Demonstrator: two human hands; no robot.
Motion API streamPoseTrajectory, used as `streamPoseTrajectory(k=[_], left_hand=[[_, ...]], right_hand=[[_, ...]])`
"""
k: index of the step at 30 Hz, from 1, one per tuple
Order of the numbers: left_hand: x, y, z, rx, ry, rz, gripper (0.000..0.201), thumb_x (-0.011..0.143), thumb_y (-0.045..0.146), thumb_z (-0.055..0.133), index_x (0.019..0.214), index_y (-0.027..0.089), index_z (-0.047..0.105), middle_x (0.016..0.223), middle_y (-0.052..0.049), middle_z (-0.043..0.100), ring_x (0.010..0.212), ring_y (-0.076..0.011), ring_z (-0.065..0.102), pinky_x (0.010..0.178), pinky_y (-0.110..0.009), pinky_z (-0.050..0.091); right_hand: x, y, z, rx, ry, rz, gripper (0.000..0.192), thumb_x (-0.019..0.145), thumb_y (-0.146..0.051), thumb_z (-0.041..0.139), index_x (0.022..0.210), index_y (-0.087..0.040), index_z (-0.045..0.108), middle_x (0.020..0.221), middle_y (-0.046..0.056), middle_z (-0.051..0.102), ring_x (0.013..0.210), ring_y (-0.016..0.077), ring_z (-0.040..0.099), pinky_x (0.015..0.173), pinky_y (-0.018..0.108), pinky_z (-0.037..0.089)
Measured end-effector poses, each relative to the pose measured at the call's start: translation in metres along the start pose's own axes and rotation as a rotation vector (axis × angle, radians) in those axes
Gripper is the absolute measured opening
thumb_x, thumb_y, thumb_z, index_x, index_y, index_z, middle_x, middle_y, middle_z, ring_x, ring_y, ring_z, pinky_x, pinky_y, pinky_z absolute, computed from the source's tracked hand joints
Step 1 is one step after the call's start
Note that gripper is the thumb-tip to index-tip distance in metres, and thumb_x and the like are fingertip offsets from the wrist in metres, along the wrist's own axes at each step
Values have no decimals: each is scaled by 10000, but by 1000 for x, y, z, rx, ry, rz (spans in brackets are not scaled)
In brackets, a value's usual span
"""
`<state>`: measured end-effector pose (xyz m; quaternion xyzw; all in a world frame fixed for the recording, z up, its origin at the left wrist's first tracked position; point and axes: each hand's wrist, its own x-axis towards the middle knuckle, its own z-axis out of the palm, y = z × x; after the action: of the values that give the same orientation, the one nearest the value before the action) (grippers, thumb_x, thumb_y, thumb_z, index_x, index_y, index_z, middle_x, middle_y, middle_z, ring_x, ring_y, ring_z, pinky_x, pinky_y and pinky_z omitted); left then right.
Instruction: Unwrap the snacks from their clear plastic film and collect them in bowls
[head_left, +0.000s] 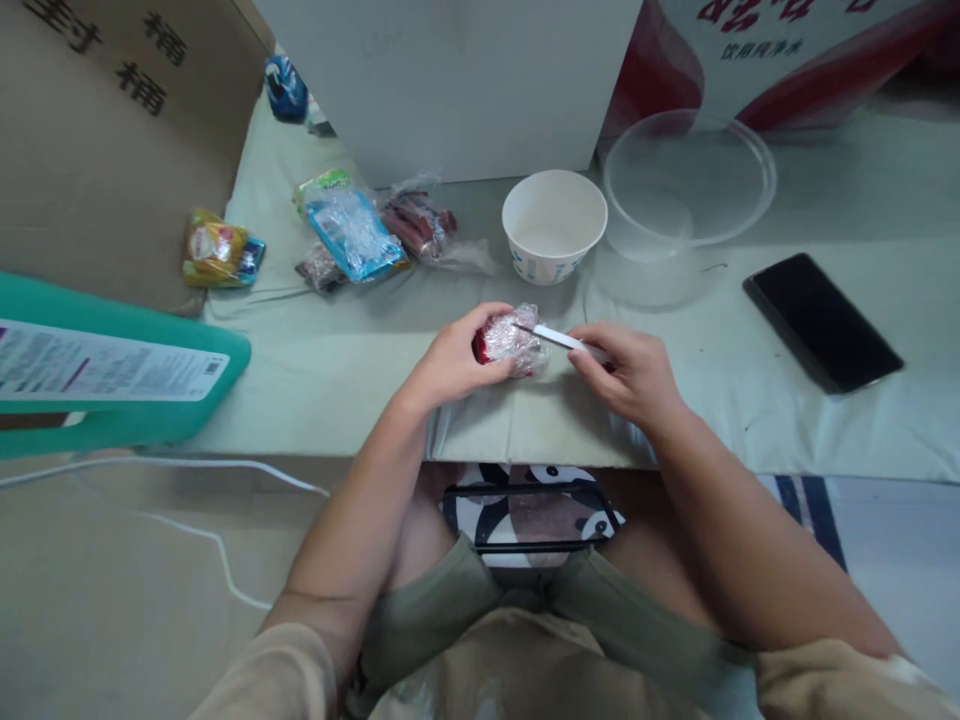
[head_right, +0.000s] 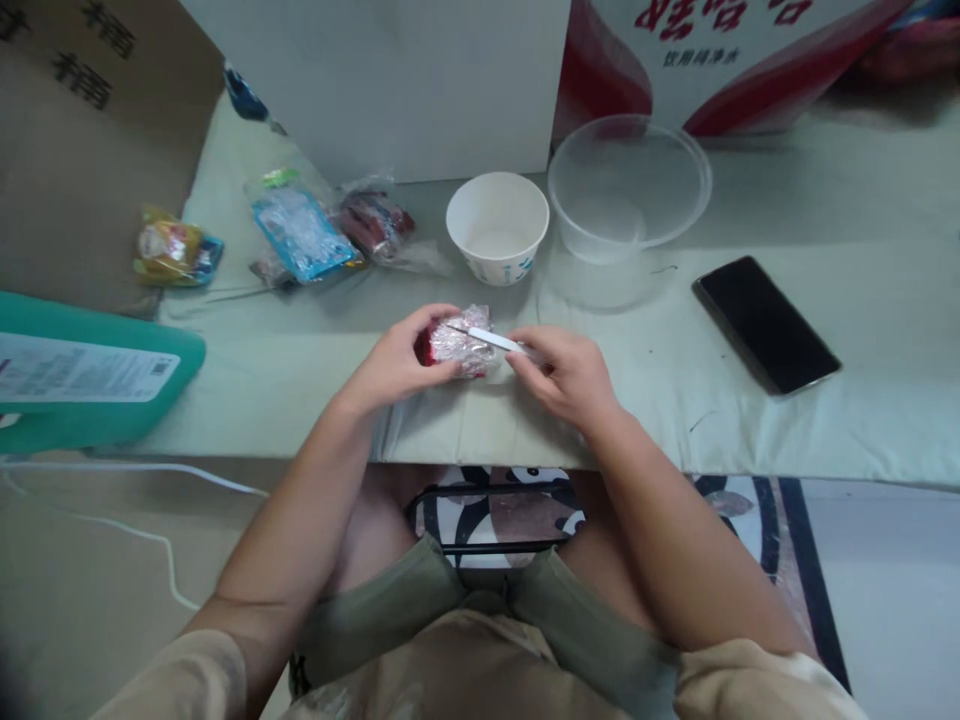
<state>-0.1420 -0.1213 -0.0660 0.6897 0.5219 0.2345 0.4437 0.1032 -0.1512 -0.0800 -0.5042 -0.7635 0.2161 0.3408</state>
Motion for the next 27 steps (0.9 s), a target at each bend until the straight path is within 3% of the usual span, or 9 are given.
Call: streamPoseTrajectory(k=[4, 9, 11, 14, 16, 19, 21, 24, 27], left_hand=[[-1, 1, 1, 17, -51, 38, 651, 715, 268, 733, 1347, 195, 596, 1182, -58, 714, 993, -211, 667, 908, -329, 524], [3, -8, -2, 70, -62, 26, 637, 742, 313, 734, 1356, 216, 598, 1136, -51, 700, 925, -203, 658, 858, -331, 530], [4, -13, -6, 125, 25, 56, 652, 731, 288, 745, 1363, 233, 595, 1228, -74, 655, 1006, -222, 650, 908, -353, 532], [7, -19, -11, 234, 315, 117, 606, 727, 297, 791, 1308, 250, 626, 1345, -101, 569, 1211, -275, 583, 1052, -412, 485], [8, -19, -11, 275, 376, 124, 542, 706, 368, 843, 1207, 247, 675, 1280, -95, 596, 1229, -296, 567, 1088, -437, 463], [8, -15, -5, 243, 243, 101, 462, 658, 433, 885, 1044, 231, 731, 1116, -76, 660, 1070, -269, 625, 999, -418, 506], [9, -13, 0, 134, 205, 91, 329, 703, 407, 844, 948, 213, 739, 1085, -76, 688, 1006, -240, 653, 924, -381, 529], [8, -11, 4, -82, 255, 54, 160, 787, 345, 732, 801, 190, 696, 1017, -82, 726, 959, -213, 685, 857, -345, 544], [5, -5, 6, -62, 311, 68, 146, 803, 335, 703, 779, 195, 672, 988, -80, 737, 953, -213, 687, 857, -345, 545]], right_hand=[[1, 1, 2, -129, -113, 29, 263, 960, -371, 582, 1038, -254, 805, 964, 59, 761, 737, 172, 657, 642, 289, 444], [-2, 30, -29, -291, -184, 116, 230, 916, -354, 632, 1019, -297, 830, 1172, 55, 738, 804, 186, 675, 682, 323, 461], [-5, 42, -43, -353, -155, 190, 227, 906, -359, 641, 1019, -283, 822, 1192, 69, 729, 843, 210, 681, 721, 351, 478], [-6, 51, -51, -452, -15, 330, 272, 888, -337, 646, 1099, -236, 785, 1182, 134, 703, 1019, 300, 671, 838, 433, 499], [-6, 48, -46, -510, 79, 384, 346, 868, -320, 654, 1184, -217, 748, 1217, 171, 677, 1155, 372, 615, 925, 523, 473], [-3, 34, -27, -477, 135, 341, 377, 866, -314, 641, 1222, -211, 712, 1253, 184, 655, 1222, 404, 565, 987, 589, 430], [-2, 23, -13, -381, 102, 253, 317, 885, -304, 614, 1173, -217, 713, 1215, 169, 671, 1183, 377, 591, 989, 560, 444], [-2, 10, 5, -244, 43, 150, 261, 902, -273, 580, 1121, -224, 713, 1164, 143, 695, 1101, 331, 631, 963, 493, 478], [-1, 1, 16, -155, -9, 93, 296, 891, -239, 580, 1161, -220, 698, 1145, 133, 701, 1062, 307, 637, 941, 448, 494]])
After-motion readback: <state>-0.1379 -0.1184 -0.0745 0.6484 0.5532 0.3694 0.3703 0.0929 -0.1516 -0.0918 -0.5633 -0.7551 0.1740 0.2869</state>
